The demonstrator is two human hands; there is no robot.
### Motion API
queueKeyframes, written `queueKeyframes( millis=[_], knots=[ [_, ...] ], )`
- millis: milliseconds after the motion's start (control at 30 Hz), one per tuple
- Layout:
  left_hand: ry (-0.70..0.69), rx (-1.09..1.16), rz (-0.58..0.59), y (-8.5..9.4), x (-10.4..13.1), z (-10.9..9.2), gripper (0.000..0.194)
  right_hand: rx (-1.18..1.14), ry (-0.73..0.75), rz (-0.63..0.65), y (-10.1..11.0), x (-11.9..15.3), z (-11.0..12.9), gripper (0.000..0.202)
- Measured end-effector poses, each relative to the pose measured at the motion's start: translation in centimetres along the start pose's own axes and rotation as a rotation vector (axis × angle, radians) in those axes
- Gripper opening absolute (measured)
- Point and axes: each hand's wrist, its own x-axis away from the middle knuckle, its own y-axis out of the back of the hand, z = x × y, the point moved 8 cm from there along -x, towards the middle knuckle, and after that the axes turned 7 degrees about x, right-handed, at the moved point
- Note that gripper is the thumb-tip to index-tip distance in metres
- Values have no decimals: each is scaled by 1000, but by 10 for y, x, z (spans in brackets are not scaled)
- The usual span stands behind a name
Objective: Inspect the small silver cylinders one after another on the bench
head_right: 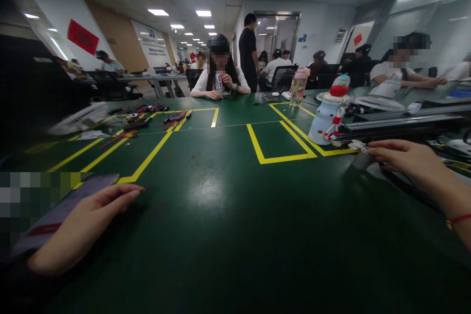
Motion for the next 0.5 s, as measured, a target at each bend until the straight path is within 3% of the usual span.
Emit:
queueKeyframes(
  millis=[133,367,500],
  knots=[
    [-4,-1,-2,1,0,-1,37,30,9,-50,3,-7,-6,35],
    [-18,-15,-4,2,-1,2,40,19,16,-4,1,0,1,22],
    [-24,7,6,0,-1,0,41,189,83,-76,7,4,9,30]
  ],
)
